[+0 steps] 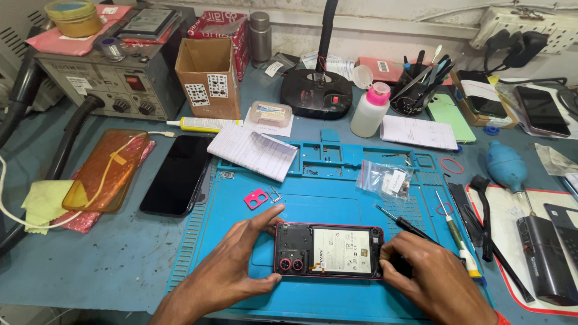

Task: The person repairs a smartphone on a blue silicone mat. They open the phone's back cover, remove the battery, open a small plastic bag containing a replacement part, then use tweezers to work on the phone's internal components.

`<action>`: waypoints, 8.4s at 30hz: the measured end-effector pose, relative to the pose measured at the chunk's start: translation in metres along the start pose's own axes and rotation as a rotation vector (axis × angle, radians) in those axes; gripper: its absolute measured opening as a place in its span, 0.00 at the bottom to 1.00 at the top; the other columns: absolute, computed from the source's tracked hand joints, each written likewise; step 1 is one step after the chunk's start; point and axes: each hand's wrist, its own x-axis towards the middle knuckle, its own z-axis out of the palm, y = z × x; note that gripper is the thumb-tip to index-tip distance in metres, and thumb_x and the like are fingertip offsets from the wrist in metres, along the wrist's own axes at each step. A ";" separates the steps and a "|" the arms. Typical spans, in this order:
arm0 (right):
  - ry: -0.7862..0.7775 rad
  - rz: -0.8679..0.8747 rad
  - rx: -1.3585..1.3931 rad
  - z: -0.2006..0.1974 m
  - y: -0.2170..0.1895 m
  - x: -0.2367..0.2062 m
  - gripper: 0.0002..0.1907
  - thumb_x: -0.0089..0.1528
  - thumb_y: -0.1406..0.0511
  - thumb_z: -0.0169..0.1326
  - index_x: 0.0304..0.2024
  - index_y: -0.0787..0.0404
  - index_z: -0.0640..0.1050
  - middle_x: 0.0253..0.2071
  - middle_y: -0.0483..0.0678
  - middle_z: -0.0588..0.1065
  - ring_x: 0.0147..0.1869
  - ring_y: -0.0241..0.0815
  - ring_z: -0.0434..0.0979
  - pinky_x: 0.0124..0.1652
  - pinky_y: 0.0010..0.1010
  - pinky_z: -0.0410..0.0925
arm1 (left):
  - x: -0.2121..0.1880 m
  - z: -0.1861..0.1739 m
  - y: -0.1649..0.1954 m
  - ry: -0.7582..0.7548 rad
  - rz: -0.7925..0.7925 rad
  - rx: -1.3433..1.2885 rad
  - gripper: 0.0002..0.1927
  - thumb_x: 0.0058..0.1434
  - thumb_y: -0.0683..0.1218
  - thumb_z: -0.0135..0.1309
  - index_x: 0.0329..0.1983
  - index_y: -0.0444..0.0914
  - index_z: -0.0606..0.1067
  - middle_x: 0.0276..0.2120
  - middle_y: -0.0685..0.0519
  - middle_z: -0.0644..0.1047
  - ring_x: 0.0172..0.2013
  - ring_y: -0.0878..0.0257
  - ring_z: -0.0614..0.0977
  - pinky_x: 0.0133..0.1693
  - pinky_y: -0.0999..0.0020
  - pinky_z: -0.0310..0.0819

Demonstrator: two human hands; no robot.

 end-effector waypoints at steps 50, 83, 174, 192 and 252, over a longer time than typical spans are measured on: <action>0.520 -0.649 0.223 0.035 0.015 0.013 0.14 0.49 0.77 0.60 0.37 0.63 0.76 0.54 0.51 0.80 0.60 0.53 0.80 0.52 0.38 0.75 | -0.004 -0.001 -0.004 0.360 0.495 0.505 0.16 0.51 0.36 0.59 0.45 0.35 0.81 0.47 0.48 0.82 0.49 0.52 0.83 0.48 0.57 0.78; 0.555 -0.271 0.725 0.021 -0.003 0.023 0.14 0.58 0.72 0.61 0.47 0.64 0.77 0.37 0.49 0.84 0.41 0.37 0.86 0.40 0.30 0.78 | 0.017 -0.008 0.023 0.590 0.294 0.063 0.16 0.61 0.40 0.60 0.53 0.38 0.80 0.43 0.48 0.84 0.42 0.56 0.87 0.41 0.64 0.81; -0.245 -0.324 0.715 -0.005 -0.070 0.014 0.16 0.54 0.69 0.62 0.46 0.62 0.86 0.29 0.45 0.86 0.32 0.29 0.84 0.35 0.23 0.79 | 0.043 0.041 0.041 0.750 0.137 -0.703 0.41 0.56 0.46 0.67 0.66 0.40 0.55 0.38 0.55 0.67 0.36 0.69 0.73 0.37 0.74 0.73; -0.077 -0.423 0.598 -0.010 -0.074 0.012 0.11 0.52 0.69 0.65 0.38 0.62 0.86 0.15 0.44 0.77 0.19 0.26 0.72 0.22 0.25 0.69 | 0.045 0.046 0.044 0.745 0.186 -0.785 0.38 0.58 0.42 0.65 0.65 0.41 0.54 0.36 0.56 0.67 0.33 0.71 0.73 0.35 0.75 0.73; -0.218 -0.369 0.914 -0.039 -0.001 0.023 0.10 0.55 0.78 0.62 0.40 0.70 0.83 0.25 0.44 0.75 0.30 0.29 0.69 0.29 0.25 0.67 | 0.041 0.021 0.069 0.364 0.750 0.252 0.46 0.47 0.46 0.70 0.69 0.50 0.62 0.43 0.48 0.70 0.39 0.49 0.79 0.36 0.55 0.74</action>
